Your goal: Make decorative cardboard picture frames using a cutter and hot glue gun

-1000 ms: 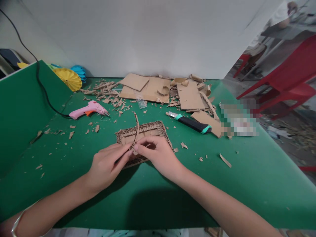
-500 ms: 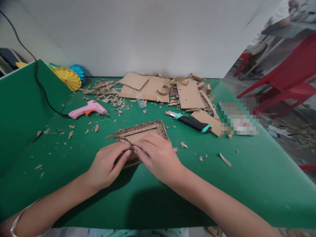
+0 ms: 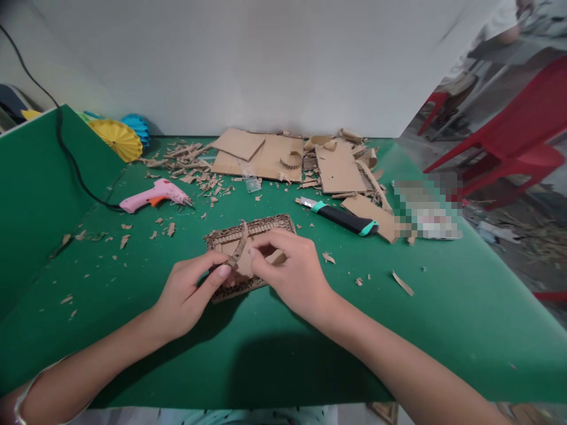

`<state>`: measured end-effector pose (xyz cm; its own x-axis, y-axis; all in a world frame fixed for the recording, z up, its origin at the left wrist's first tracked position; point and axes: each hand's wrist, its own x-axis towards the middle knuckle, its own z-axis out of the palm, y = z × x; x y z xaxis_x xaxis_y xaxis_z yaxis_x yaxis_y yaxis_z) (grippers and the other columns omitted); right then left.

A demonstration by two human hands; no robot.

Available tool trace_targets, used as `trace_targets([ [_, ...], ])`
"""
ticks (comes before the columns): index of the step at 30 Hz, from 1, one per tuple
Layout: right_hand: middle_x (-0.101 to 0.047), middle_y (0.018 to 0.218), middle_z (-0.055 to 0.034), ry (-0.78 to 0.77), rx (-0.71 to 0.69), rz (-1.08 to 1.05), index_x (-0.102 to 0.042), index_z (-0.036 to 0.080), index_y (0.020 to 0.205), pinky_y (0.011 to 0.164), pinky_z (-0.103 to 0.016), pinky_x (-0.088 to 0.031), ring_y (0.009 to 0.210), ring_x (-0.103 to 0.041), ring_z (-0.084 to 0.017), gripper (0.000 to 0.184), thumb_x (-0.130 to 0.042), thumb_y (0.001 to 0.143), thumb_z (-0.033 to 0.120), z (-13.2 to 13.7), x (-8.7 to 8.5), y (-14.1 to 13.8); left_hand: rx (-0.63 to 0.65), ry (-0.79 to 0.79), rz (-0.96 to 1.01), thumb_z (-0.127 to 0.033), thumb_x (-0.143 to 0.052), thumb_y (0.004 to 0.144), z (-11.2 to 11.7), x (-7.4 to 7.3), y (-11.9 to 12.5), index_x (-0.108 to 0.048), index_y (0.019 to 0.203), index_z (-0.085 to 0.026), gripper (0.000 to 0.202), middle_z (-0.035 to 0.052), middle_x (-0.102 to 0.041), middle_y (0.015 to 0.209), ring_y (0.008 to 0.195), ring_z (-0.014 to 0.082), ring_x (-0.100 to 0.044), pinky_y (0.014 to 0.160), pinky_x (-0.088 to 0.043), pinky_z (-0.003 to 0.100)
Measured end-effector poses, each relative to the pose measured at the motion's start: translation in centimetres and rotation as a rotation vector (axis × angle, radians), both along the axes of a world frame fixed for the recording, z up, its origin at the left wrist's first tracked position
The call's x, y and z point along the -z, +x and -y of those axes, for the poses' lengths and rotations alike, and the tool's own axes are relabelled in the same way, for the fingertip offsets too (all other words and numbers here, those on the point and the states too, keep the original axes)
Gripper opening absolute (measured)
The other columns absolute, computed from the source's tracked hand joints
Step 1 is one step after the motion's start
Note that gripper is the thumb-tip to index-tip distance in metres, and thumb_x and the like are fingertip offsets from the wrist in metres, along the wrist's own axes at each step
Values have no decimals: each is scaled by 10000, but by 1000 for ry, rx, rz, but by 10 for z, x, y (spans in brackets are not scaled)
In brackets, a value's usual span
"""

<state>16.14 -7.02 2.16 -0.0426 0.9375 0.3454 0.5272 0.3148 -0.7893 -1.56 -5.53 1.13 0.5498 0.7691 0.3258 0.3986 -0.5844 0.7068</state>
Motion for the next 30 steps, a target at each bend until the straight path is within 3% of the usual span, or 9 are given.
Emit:
trace_targets([
  [6,-629,712,4,11,-21,-32,-599,201,748,613,-241,-451,653,-571,-120,49,-574,767,163,3,0,0,-11,9,7,-218,-409,898,0,2,0,-552,791,-171,185,-23,-597,650,591,88,-555,575,-423,188],
  [13,-651,780,14,20,-86,-73,-574,230,864,690,-251,-486,732,-618,-124,131,-614,758,164,7,2,-4,3,190,-39,-183,-429,884,-1,6,0,-557,844,-155,136,4,-606,681,617,104,-549,582,-413,200],
  [19,-619,793,13,-120,-161,-171,-536,233,925,686,-252,-498,723,-609,-116,205,-617,752,156,5,3,-2,37,313,-43,-165,-421,883,-4,10,-1,-570,837,-138,159,28,-613,688,608,111,-546,560,-413,202],
  [23,-573,783,20,-176,-228,-157,-482,230,840,648,-233,-479,719,-581,-105,156,-585,765,139,4,3,-1,54,317,-56,-169,-410,888,-5,11,-1,-583,835,-133,185,37,-620,685,598,116,-547,561,-424,213],
  [26,-545,770,22,-174,-249,-143,-402,226,782,625,-235,-453,708,-554,-102,166,-540,788,134,4,5,0,47,214,-15,-184,-448,877,-4,7,1,-594,821,-145,161,25,-636,691,612,109,-569,571,-438,204],
  [30,-534,757,23,-108,-247,-195,-338,228,752,585,-223,-425,677,-527,-93,205,-503,810,122,3,8,2,26,-155,46,-229,-486,864,-3,0,3,-597,663,-162,240,-29,-632,559,465,72,-534,462,-413,162],
])
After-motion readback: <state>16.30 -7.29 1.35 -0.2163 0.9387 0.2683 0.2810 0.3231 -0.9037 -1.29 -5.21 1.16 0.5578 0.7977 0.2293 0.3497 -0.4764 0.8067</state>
